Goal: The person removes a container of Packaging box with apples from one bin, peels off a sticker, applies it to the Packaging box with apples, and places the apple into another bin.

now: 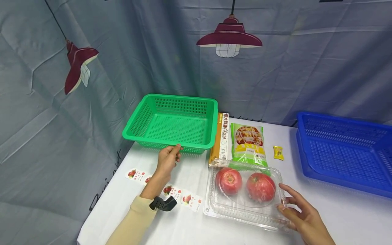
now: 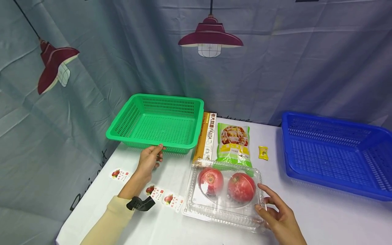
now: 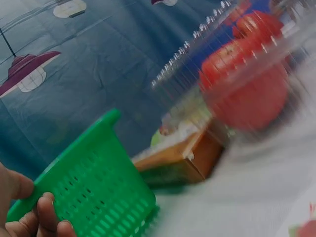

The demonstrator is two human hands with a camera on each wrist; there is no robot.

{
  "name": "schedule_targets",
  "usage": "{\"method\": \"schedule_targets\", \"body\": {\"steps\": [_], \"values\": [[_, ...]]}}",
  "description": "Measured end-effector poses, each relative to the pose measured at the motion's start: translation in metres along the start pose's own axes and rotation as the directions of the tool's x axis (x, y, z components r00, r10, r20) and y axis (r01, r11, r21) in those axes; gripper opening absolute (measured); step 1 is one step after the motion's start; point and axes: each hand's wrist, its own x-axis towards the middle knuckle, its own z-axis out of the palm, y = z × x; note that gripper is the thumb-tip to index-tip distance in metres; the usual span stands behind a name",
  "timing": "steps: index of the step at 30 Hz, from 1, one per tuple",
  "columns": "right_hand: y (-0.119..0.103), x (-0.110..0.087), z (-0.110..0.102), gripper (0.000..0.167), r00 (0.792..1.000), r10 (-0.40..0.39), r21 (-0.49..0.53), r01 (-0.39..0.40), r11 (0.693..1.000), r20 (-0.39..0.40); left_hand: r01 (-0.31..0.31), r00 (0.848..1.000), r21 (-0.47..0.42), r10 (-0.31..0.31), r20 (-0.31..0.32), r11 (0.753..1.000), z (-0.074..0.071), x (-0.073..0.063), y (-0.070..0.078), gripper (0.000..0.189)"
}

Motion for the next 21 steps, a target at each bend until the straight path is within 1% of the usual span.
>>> {"method": "schedule_targets", "body": {"steps": [7,9,12,16,18,21], "values": [[0.0,-0.001,0.0,0.064,1.0,0.019,0.008,-0.019,1.0,0.013,-0.077,0.996,0.045,0.079,-0.036,0.996,-0.001,0.001,-0.007,0.04],[0.0,-0.001,0.0,0.063,1.0,0.016,0.013,-0.016,1.0,0.012,-0.092,0.995,0.048,0.094,-0.034,0.995,-0.002,0.0,-0.007,0.039],[0.0,-0.001,0.001,0.063,1.0,0.016,0.012,-0.016,1.0,0.004,-0.112,0.993,0.062,0.113,-0.015,0.992,-0.006,-0.001,-0.006,0.036],[-0.001,-0.001,0.001,0.063,0.999,0.034,-0.002,-0.034,0.999,0.006,-0.143,0.989,0.108,0.145,-0.018,0.984,-0.015,-0.002,-0.005,0.029],[-0.001,-0.001,0.001,0.063,0.999,0.042,-0.01,-0.041,0.999,0.008,-0.154,0.986,0.143,0.161,-0.037,0.978,-0.022,-0.004,-0.004,0.026],[-0.002,-0.002,0.001,0.063,0.999,0.033,-0.008,-0.032,0.999,0.007,-0.153,0.982,0.208,0.172,-0.077,0.966,-0.034,-0.007,-0.001,0.023]]}}
